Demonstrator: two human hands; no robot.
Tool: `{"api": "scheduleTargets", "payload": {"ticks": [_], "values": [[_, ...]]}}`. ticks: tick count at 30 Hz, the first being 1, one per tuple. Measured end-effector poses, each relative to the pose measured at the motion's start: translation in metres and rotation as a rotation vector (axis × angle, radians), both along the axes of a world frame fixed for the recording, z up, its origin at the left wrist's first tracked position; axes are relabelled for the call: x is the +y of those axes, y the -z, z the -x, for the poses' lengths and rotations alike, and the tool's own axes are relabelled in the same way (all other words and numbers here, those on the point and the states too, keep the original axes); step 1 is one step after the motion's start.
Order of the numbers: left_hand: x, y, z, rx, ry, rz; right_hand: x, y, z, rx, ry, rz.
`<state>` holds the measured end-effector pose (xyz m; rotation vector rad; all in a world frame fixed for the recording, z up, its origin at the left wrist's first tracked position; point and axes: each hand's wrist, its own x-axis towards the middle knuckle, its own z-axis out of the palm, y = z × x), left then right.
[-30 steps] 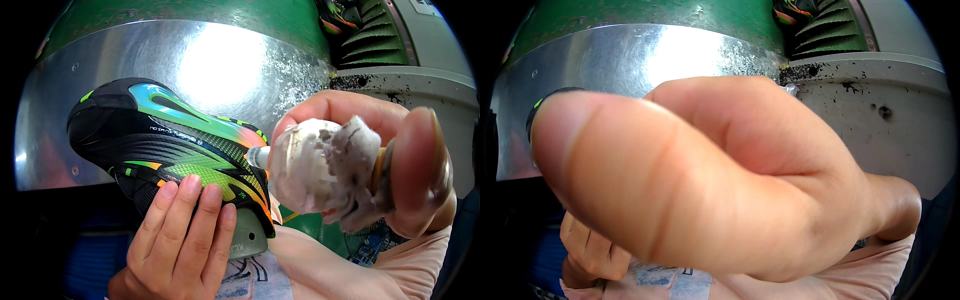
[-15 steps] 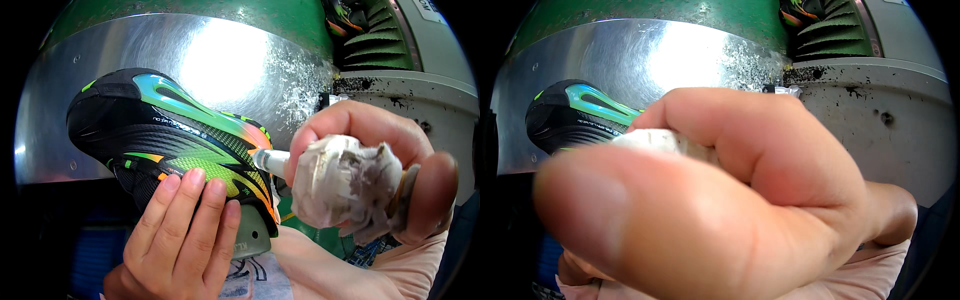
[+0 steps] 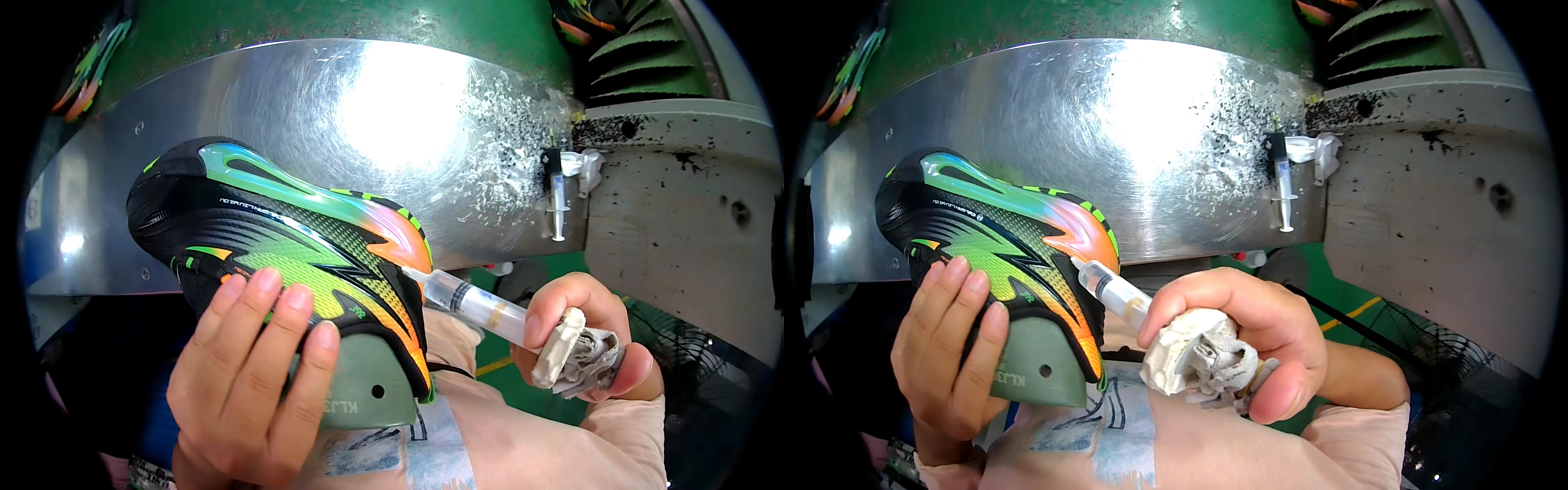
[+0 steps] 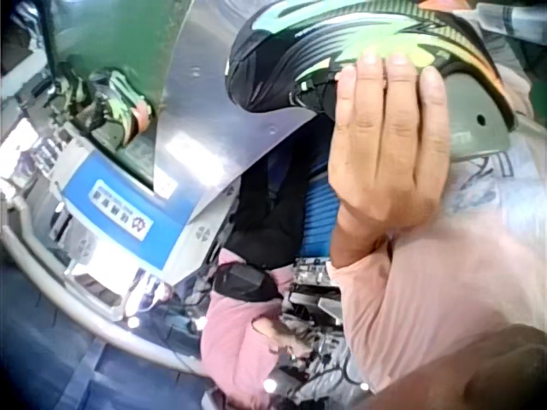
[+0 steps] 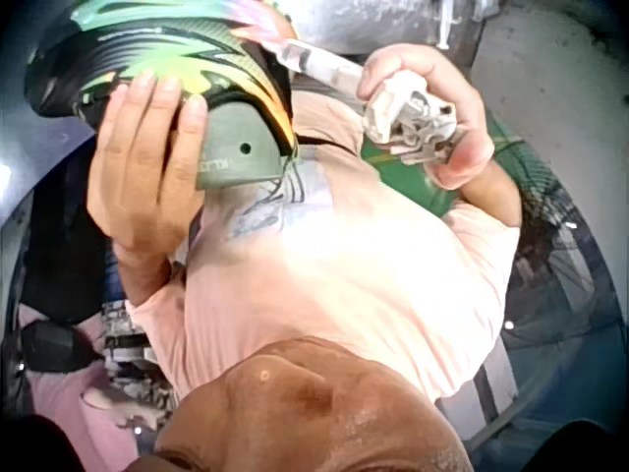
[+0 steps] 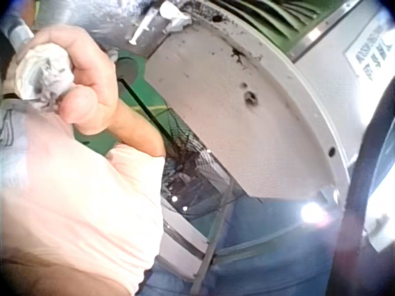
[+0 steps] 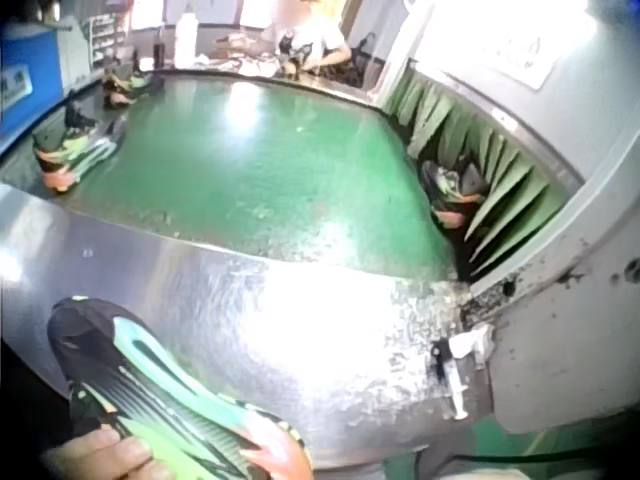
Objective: The person applies a liquid substance from syringes to the edges of several shoes on a conveyor belt, wipes the application areas with a cloth, and places the shoes back on the belt.
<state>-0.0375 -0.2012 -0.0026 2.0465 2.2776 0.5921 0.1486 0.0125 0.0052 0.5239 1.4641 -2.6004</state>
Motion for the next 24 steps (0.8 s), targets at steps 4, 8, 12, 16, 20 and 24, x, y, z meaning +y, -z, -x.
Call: {"api": "scheduleTargets", "payload": {"ticks": [4, 8, 12, 16, 20, 24], "values": [[0.015, 0.006, 0.014, 0.027, 0.018, -0.011, 0.011, 0.016, -0.003, -0.103, -0.046, 0.098], [0.036, -0.001, 0.022, 0.073, 0.018, -0.001, 0.015, 0.031, -0.005, -0.068, 0.034, 0.241], [0.057, 0.0, 0.046, 0.057, 0.169, -0.076, -0.001, 0.054, -0.008, 0.082, 0.218, 0.279], [0.101, -0.012, 0.053, 0.109, 0.262, 0.105, -0.009, 0.069, -0.02, 0.228, 0.397, 0.336], [0.109, -0.039, 0.041, -0.03, 0.05, 0.352, -0.003, 0.067, -0.02, 0.303, 0.353, 0.339], [0.121, -0.03, 0.031, -0.238, -0.201, 0.297, -0.001, 0.077, -0.02, 0.37, 0.34, 0.24]]}}
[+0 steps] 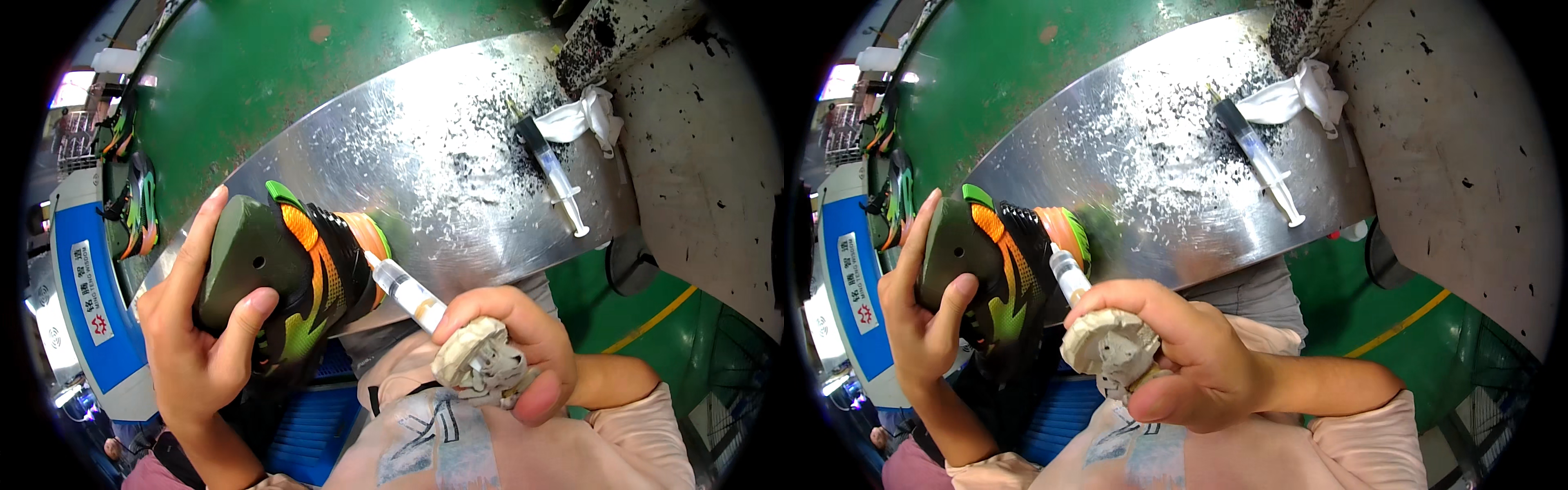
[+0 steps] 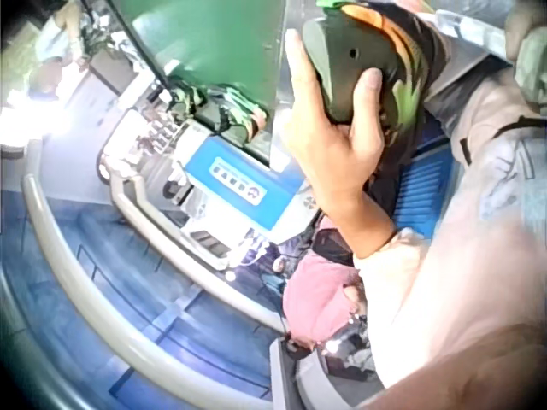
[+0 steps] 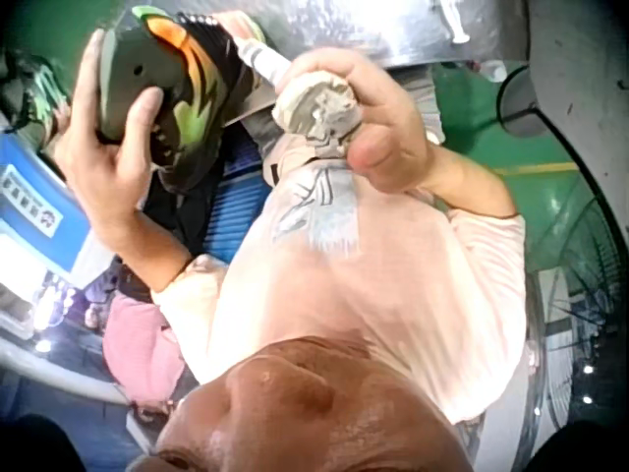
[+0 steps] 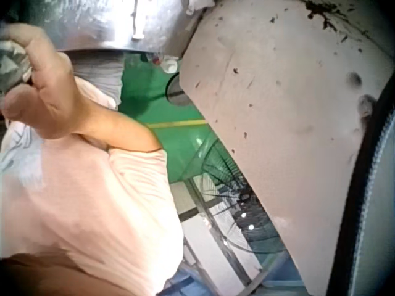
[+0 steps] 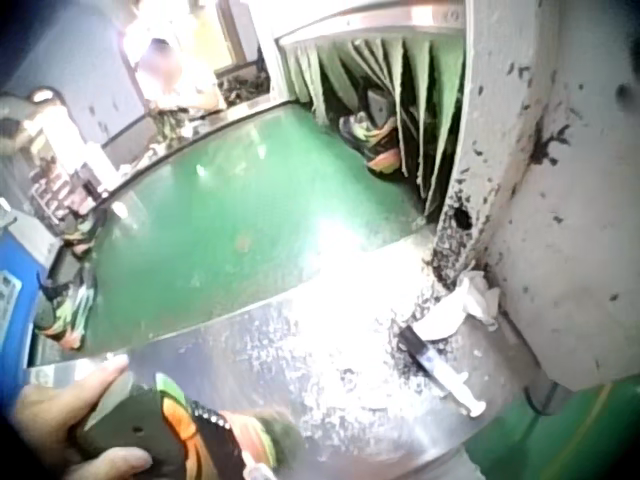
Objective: The person applies a liquid substance from syringes to the edges of several shoes on a conveyor belt, wipes the application areas with a cloth, and places the shoes back on the belt.
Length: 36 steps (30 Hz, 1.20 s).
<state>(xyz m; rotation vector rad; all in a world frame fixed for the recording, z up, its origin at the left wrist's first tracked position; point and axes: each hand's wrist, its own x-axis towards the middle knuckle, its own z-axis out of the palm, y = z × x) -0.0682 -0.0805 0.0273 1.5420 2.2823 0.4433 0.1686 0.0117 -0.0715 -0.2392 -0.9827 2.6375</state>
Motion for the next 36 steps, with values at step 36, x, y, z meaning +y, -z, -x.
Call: {"api": "scheduleTargets", "payload": {"ticks": [36], "values": [[-0.125, 0.05, 0.007, 0.363, 0.411, -0.316, -0.01, 0.016, 0.07, 0.233, 0.11, -1.155]]}}
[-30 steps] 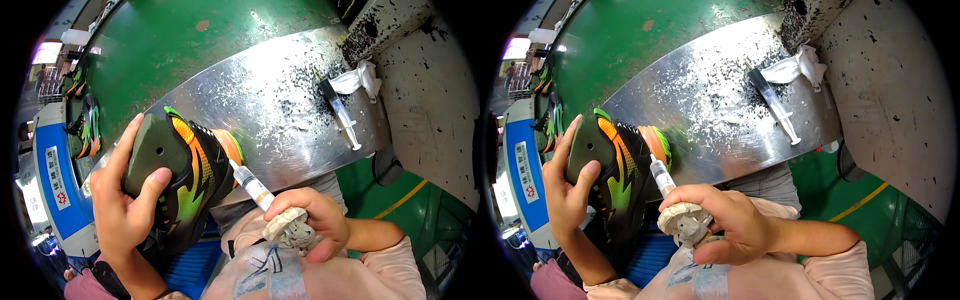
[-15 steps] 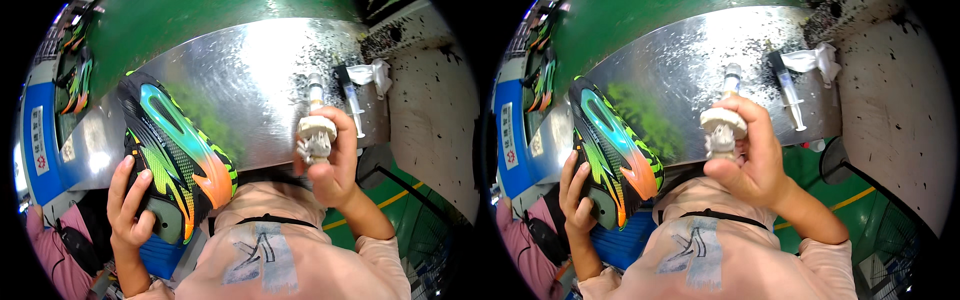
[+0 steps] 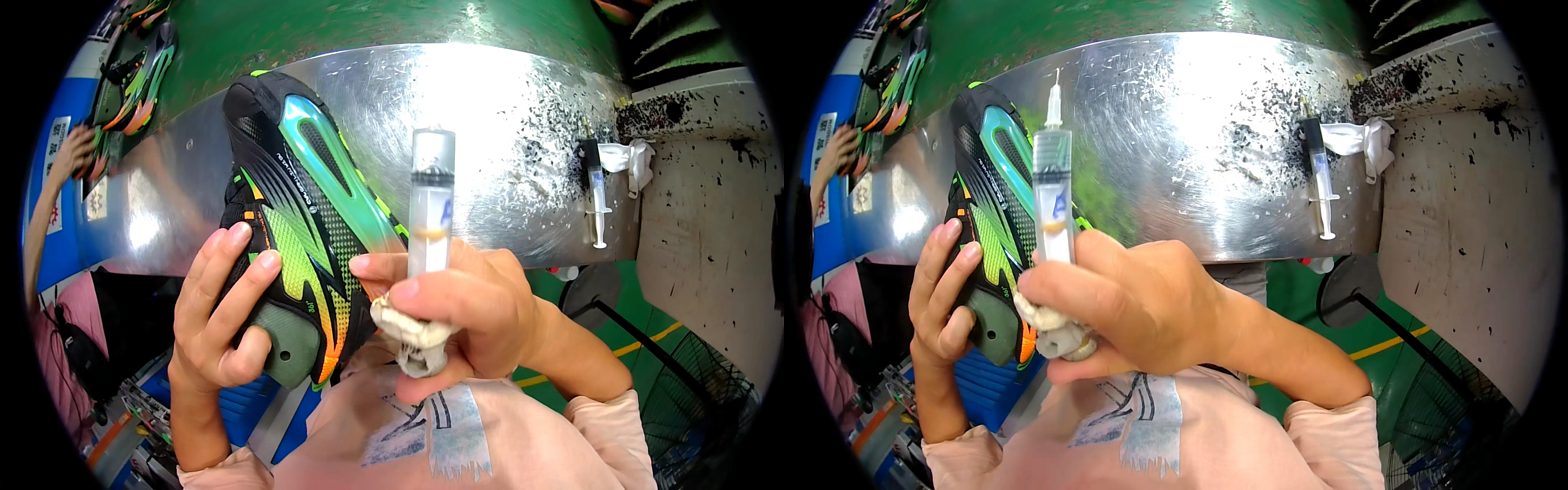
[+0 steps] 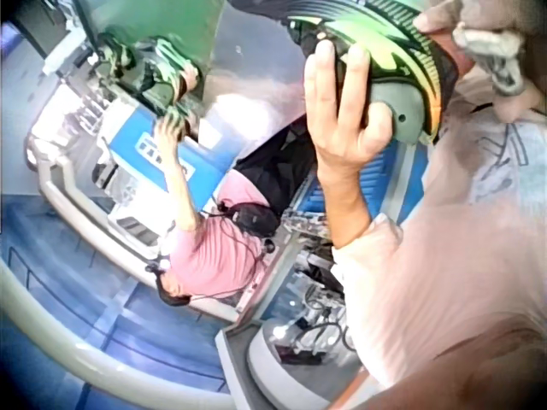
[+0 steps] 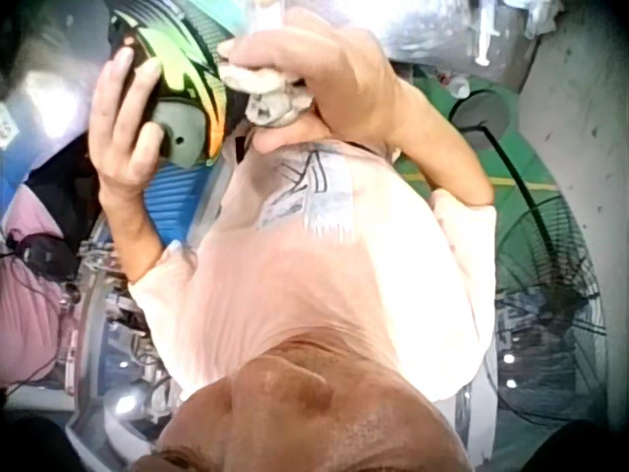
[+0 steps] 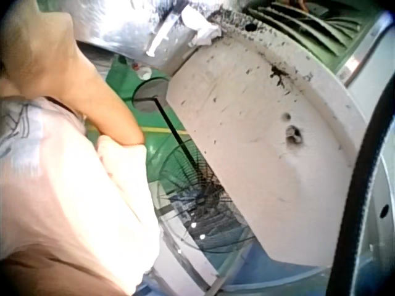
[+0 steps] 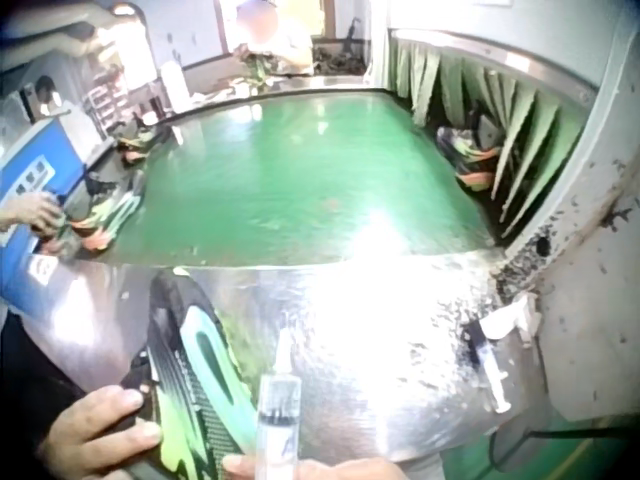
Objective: The person applies a liquid substance from syringes to the edges of several shoes on a conveyor belt, wipes the application areas with a cloth, and places the shoes back on the belt.
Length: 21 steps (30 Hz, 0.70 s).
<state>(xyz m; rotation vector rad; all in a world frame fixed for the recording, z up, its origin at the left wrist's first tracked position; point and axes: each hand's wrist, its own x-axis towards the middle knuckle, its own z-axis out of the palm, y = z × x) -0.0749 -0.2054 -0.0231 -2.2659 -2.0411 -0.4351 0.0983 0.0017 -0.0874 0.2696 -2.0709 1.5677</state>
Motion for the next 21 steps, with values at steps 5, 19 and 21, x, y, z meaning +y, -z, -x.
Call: {"api": "scheduleTargets", "payload": {"ticks": [5, 19, 21], "values": [[0.003, 0.0, 0.001, -0.011, 0.008, -0.009, 0.011, -0.024, -0.008, -0.127, -0.036, -0.183], [-0.022, 0.022, -0.002, -0.039, -0.067, -0.057, 0.015, 0.037, -0.005, -0.14, 0.465, 0.116], [-0.029, 0.019, -0.007, -0.034, -0.101, -0.04, 0.037, 0.036, -0.006, -0.095, 0.569, -0.295]]}}
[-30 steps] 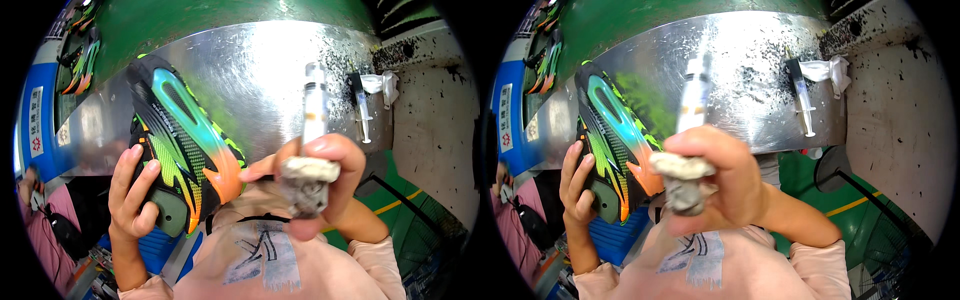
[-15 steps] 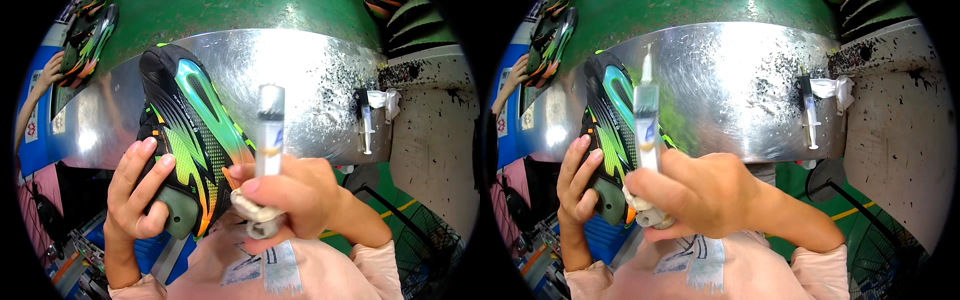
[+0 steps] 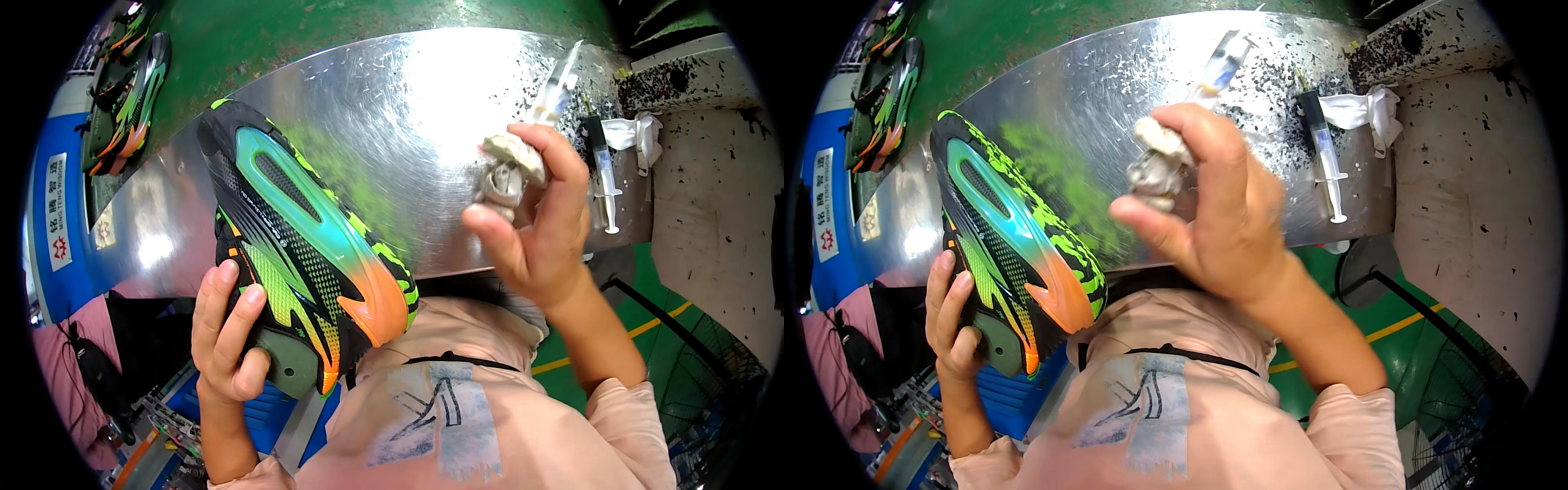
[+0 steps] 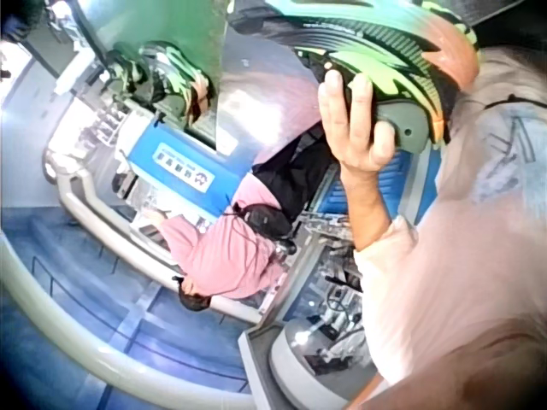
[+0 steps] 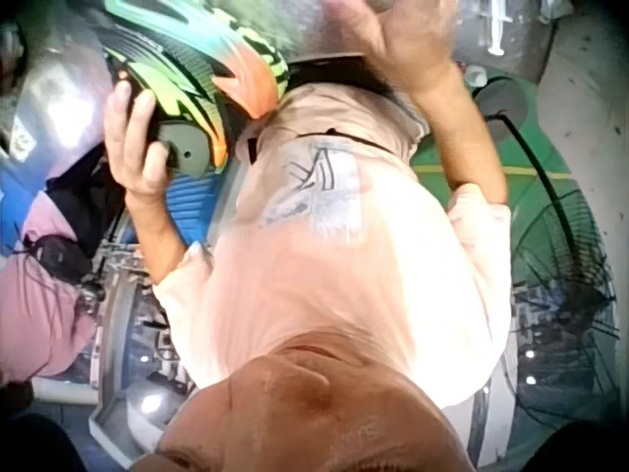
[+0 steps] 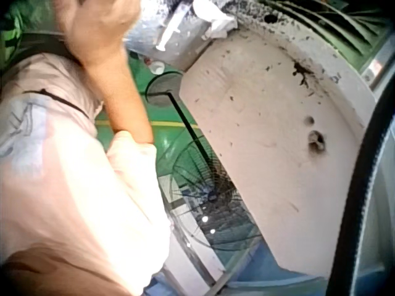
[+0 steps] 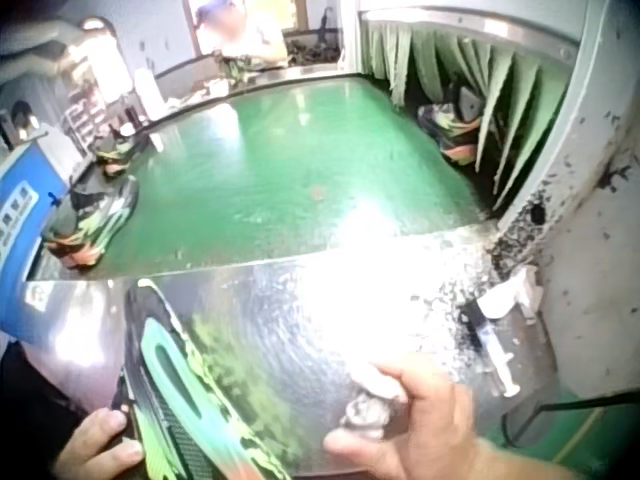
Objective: The person applies a liquid substance from syringes to the edges of several shoes on a conveyor belt, wipes the application areas with a cloth, and places the shoes back on the belt.
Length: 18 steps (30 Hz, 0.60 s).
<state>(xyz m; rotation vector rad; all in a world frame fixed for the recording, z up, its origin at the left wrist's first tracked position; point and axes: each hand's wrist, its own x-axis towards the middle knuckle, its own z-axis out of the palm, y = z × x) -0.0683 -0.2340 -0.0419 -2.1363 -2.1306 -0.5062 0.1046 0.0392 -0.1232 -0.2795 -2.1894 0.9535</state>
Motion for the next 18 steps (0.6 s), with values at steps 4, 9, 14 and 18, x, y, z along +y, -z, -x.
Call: {"api": "scheduleTargets", "payload": {"ticks": [4, 9, 14, 18], "values": [[0.01, 0.004, 0.002, 0.036, 0.058, -0.059, 0.016, -0.018, -0.009, -0.462, 0.005, -0.452], [0.018, -0.01, 0.0, 0.041, 0.026, -0.006, 0.01, -0.053, -0.032, -0.574, -0.325, -0.191], [0.027, -0.014, -0.008, 0.042, -0.031, 0.052, -0.033, -0.037, -0.024, -0.035, -0.311, 1.052], [0.019, 0.003, -0.031, -0.161, -0.416, -0.185, -0.04, -0.035, -0.033, 0.056, -0.299, 1.2]]}}
